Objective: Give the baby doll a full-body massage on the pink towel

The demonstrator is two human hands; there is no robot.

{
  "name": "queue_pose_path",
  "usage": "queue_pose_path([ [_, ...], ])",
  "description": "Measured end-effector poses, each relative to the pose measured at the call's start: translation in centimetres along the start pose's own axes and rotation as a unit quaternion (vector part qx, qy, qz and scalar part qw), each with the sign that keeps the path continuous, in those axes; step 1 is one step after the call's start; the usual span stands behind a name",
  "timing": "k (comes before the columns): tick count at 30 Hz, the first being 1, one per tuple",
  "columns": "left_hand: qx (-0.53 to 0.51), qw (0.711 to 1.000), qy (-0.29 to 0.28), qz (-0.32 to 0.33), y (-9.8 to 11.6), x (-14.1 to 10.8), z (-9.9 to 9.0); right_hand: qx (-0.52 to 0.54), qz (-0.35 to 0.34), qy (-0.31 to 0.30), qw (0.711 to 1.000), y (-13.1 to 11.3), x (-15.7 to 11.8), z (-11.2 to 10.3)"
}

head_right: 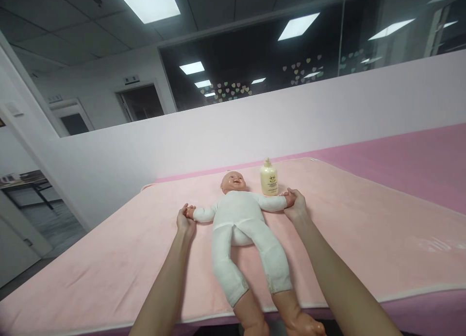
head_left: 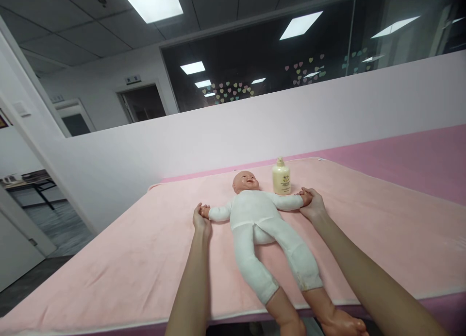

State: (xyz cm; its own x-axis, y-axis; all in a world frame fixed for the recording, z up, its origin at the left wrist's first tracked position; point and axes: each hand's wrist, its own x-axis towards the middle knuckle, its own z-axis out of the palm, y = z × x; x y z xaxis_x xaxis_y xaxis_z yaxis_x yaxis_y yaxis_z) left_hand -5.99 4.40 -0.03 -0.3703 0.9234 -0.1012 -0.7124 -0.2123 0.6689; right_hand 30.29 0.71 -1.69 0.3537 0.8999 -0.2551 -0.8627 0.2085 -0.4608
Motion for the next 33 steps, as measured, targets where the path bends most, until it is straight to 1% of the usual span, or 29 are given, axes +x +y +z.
queue_pose_path([
  [4, 0.008, 1.000, -0.004, 0.000, 0.02, -0.10, -0.02, 0.020, -0.020, -0.012, 1.000, 0.11, -0.08, -0.13],
  [6, 0.010, 1.000, -0.005, -0.001, 0.01, -0.09, 0.02, 0.040, -0.035, -0.009, 0.999, 0.15, -0.10, -0.16],
  [8, 0.011, 1.000, -0.006, -0.002, -0.01, -0.04, 0.09, 0.042, -0.036, -0.003, 0.998, 0.16, -0.08, -0.14],
  [14, 0.034, 0.999, -0.013, 0.015, -0.09, 0.09, 0.15, 0.000, -0.011, 0.015, 1.000, 0.09, 0.17, 0.10],
  [16, 0.044, 0.999, -0.015, 0.019, -0.11, 0.06, 0.13, -0.015, -0.009, 0.012, 1.000, 0.14, 0.32, 0.07],
  [21, 0.045, 0.999, -0.006, 0.020, -0.08, -0.02, 0.25, -0.062, -0.041, -0.011, 0.997, 0.39, 0.58, -0.22],
  [24, 0.032, 0.999, -0.006, 0.009, -0.05, 0.00, 0.33, -0.075, -0.045, -0.004, 0.996, 0.47, 0.53, -0.23],
  [27, 0.034, 0.999, -0.014, 0.011, -0.10, 0.05, 0.24, -0.091, -0.048, -0.001, 0.995, 0.48, 0.42, -0.12],
  [33, 0.054, 0.997, -0.029, 0.038, -0.35, 0.23, -0.30, -0.076, -0.046, -0.020, 0.996, 0.63, 0.51, -0.05],
])
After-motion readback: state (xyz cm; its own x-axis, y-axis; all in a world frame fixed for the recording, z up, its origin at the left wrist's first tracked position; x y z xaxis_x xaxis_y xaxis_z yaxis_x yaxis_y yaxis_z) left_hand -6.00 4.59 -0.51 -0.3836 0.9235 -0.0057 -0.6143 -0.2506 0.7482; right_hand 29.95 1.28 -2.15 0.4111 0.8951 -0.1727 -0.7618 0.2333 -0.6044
